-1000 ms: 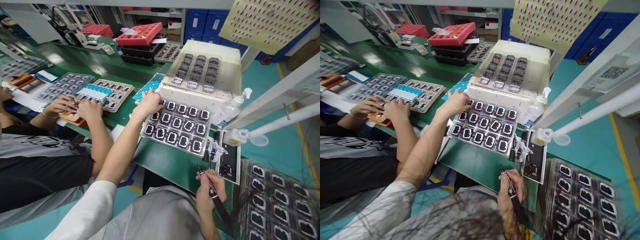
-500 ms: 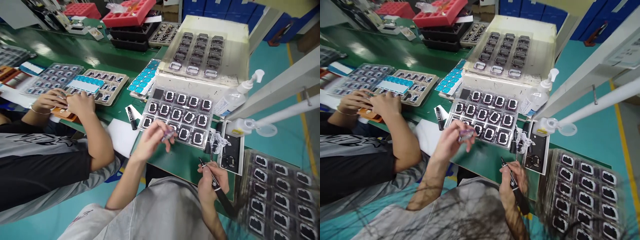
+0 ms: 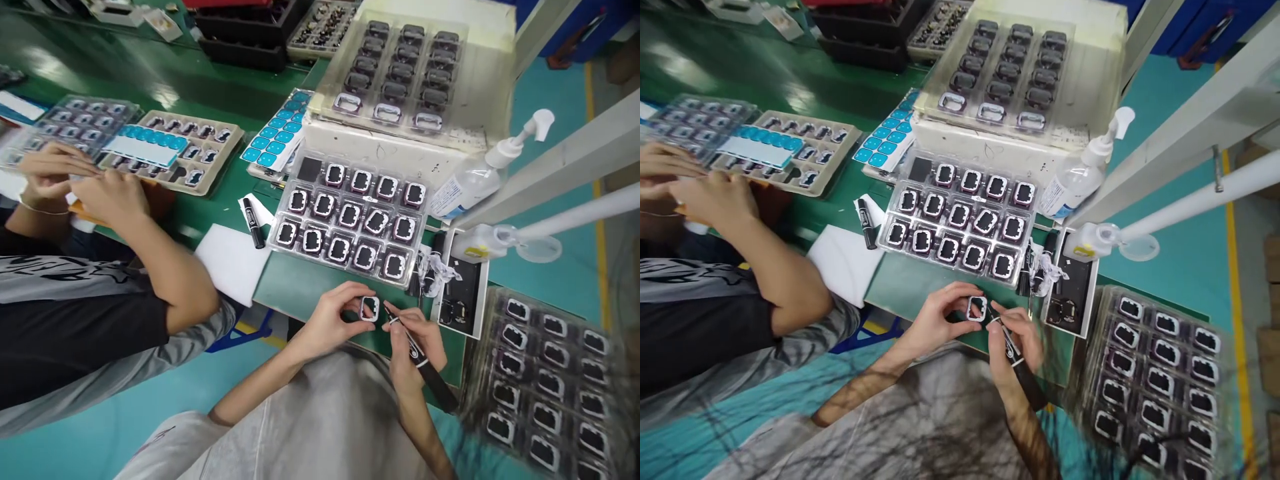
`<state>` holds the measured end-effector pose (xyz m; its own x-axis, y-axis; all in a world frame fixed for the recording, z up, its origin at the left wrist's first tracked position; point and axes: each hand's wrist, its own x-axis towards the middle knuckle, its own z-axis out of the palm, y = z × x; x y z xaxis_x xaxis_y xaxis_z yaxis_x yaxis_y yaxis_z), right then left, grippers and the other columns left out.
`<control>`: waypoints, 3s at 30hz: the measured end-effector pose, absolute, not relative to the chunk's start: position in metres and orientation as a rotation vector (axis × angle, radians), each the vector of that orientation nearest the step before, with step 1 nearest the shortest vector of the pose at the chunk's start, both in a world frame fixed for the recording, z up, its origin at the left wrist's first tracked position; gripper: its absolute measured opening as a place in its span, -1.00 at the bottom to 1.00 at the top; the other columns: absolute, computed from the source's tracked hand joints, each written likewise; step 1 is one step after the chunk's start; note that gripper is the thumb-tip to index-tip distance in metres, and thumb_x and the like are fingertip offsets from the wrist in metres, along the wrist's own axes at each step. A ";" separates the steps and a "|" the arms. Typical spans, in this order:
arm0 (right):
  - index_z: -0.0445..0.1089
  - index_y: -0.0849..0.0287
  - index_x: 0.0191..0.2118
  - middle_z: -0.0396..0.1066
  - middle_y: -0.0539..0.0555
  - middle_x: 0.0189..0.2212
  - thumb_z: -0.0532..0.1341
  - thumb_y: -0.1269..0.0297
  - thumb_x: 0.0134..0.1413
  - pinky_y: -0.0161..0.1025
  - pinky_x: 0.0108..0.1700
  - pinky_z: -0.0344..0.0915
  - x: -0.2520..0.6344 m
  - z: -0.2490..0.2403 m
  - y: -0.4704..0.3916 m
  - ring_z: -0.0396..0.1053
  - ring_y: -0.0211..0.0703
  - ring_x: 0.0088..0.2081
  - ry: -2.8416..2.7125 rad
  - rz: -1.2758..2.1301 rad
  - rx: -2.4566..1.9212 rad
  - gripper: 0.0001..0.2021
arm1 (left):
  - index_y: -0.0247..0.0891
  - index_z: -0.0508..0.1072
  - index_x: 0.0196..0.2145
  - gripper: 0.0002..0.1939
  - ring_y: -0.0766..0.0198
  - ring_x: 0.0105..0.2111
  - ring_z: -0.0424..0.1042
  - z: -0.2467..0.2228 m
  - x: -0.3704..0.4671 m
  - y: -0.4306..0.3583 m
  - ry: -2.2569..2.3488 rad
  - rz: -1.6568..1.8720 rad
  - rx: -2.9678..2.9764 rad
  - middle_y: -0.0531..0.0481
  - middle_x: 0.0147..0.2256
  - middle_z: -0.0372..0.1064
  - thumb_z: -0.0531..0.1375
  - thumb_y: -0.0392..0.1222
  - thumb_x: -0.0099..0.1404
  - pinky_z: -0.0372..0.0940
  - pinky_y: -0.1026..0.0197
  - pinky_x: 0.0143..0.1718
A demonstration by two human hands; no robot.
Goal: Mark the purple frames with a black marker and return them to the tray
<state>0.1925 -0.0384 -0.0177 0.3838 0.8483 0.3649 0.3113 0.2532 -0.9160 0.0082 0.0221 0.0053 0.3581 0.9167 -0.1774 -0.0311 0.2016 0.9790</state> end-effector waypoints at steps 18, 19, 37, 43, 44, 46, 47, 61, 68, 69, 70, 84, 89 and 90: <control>0.56 0.02 -0.15 0.67 -0.04 -0.29 0.43 0.36 0.24 0.01 -0.14 0.75 0.190 -0.005 -0.033 0.76 0.01 -0.19 -1.293 0.461 -1.337 -0.88 | 0.07 0.65 0.32 -0.48 -0.09 0.00 0.80 0.003 0.014 0.012 1.080 0.756 1.375 -0.02 0.03 0.79 0.49 -0.09 0.45 0.68 -0.11 0.14; 0.56 0.02 -0.14 0.66 -0.05 -0.29 0.43 0.38 0.23 0.01 -0.15 0.75 0.190 -0.006 -0.033 0.76 0.01 -0.20 -1.291 0.460 -1.326 -0.87 | 0.05 0.66 0.30 -0.50 -0.07 -0.01 0.80 0.004 0.015 0.012 1.083 0.751 1.379 -0.02 0.02 0.79 0.49 -0.09 0.45 0.68 -0.09 0.13; 0.57 0.04 -0.16 0.69 -0.02 -0.28 0.42 0.30 0.27 -0.13 -0.23 0.67 0.190 -0.006 -0.032 0.74 -0.06 -0.22 -1.340 0.413 -1.369 -0.94 | 0.06 0.71 0.20 -0.65 -0.02 -0.04 0.80 0.008 0.013 0.013 1.111 0.710 1.473 -0.01 0.02 0.80 0.45 0.01 0.51 0.66 0.03 0.05; 0.56 0.04 -0.17 0.68 -0.03 -0.30 0.41 0.36 0.27 -0.15 -0.21 0.68 0.190 -0.002 -0.029 0.71 -0.10 -0.24 -1.362 0.389 -1.342 -0.92 | 0.06 0.68 0.25 -0.64 -0.05 -0.01 0.80 0.005 0.012 0.012 1.087 0.705 1.514 -0.01 0.05 0.79 0.41 0.01 0.56 0.67 0.00 0.06; 0.55 0.04 -0.17 0.68 -0.03 -0.30 0.41 0.37 0.27 -0.15 -0.22 0.69 0.189 -0.001 -0.028 0.70 -0.11 -0.24 -1.369 0.380 -1.339 -0.91 | 0.10 0.68 0.26 -0.63 -0.07 -0.01 0.80 0.005 0.012 0.011 1.080 0.709 1.518 0.01 0.05 0.79 0.40 0.03 0.56 0.68 -0.03 0.07; 0.53 0.03 -0.15 0.65 -0.04 -0.32 0.39 0.40 0.28 -0.15 -0.23 0.69 0.189 0.002 -0.025 0.69 -0.12 -0.26 -1.408 0.324 -1.316 -0.89 | 0.16 0.67 0.28 -0.62 -0.10 -0.02 0.80 0.004 0.012 0.011 1.073 0.707 1.520 0.04 0.05 0.79 0.39 0.08 0.56 0.70 -0.07 0.07; 0.53 0.03 -0.14 0.62 -0.05 -0.34 0.38 0.41 0.29 -0.15 -0.23 0.69 0.188 0.003 -0.023 0.68 -0.13 -0.27 -1.445 0.277 -1.294 -0.88 | 0.18 0.67 0.28 -0.62 -0.11 -0.02 0.80 0.003 0.011 0.011 1.074 0.703 1.524 0.04 0.05 0.79 0.39 0.09 0.56 0.70 -0.08 0.07; 0.50 0.02 -0.19 0.60 -0.10 -0.37 0.38 0.51 0.22 -0.20 -0.28 0.68 0.184 0.007 -0.019 0.67 -0.14 -0.31 -1.397 0.286 -1.276 -0.80 | -0.16 0.69 0.19 -0.69 0.14 -0.15 0.79 0.002 0.014 0.010 1.044 0.828 1.618 -0.02 -0.06 0.80 0.42 -0.25 0.54 0.59 0.29 -0.09; 0.50 0.06 -0.17 0.53 -0.10 -0.41 0.38 0.56 0.21 -0.14 -0.25 0.72 0.184 0.006 -0.017 0.65 -0.13 -0.35 -1.530 0.126 -1.197 -0.78 | -0.20 0.69 0.19 -0.69 0.20 -0.18 0.77 0.006 0.014 0.011 1.025 0.836 1.635 -0.02 -0.06 0.80 0.42 -0.30 0.54 0.57 0.33 -0.10; 0.50 0.06 -0.16 0.53 -0.10 -0.40 0.38 0.56 0.22 -0.14 -0.26 0.72 0.184 0.006 -0.018 0.65 -0.13 -0.33 -1.519 0.132 -1.207 -0.78 | -0.21 0.69 0.19 -0.70 0.20 -0.18 0.76 0.006 0.014 0.011 1.026 0.836 1.635 -0.02 -0.06 0.80 0.42 -0.30 0.54 0.57 0.33 -0.09; 0.50 0.07 -0.16 0.53 -0.09 -0.40 0.38 0.56 0.23 -0.15 -0.27 0.71 0.183 0.006 -0.018 0.66 -0.13 -0.32 -1.504 0.133 -1.218 -0.78 | -0.21 0.69 0.19 -0.70 0.21 -0.17 0.76 0.005 0.014 0.011 1.027 0.835 1.633 -0.02 -0.05 0.80 0.42 -0.30 0.54 0.57 0.33 -0.09; 0.49 0.08 -0.19 0.51 -0.13 -0.43 0.37 0.56 0.21 -0.15 -0.29 0.75 0.182 0.008 -0.013 0.59 -0.20 -0.41 -1.480 0.104 -1.163 -0.80 | -0.25 0.72 0.18 -0.66 0.19 -0.13 0.78 0.012 0.014 0.012 1.095 0.772 1.572 -0.01 -0.03 0.81 0.43 -0.27 0.49 0.59 0.31 -0.01; 0.51 0.08 -0.18 0.53 -0.11 -0.41 0.40 0.54 0.18 -0.11 -0.29 0.78 0.182 0.003 -0.015 0.65 -0.13 -0.36 -1.434 0.148 -1.169 -0.80 | -0.25 0.72 0.18 -0.61 0.14 -0.14 0.81 0.011 0.014 0.011 1.109 0.767 1.492 -0.01 -0.07 0.82 0.49 -0.20 0.43 0.65 0.25 0.00; 0.51 0.07 -0.18 0.53 -0.11 -0.42 0.40 0.53 0.18 -0.09 -0.29 0.79 0.182 0.002 -0.016 0.65 -0.12 -0.35 -1.424 0.165 -1.174 -0.80 | -0.25 0.72 0.19 -0.59 0.13 -0.13 0.82 0.011 0.014 0.012 1.105 0.771 1.471 -0.01 -0.07 0.83 0.50 -0.20 0.42 0.66 0.24 0.00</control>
<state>0.1819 -0.0160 0.0023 0.2350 0.7080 0.6660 0.5367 0.4768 -0.6962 0.0141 0.0115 0.0114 0.3560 0.9288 -0.1025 0.2247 0.0214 0.9742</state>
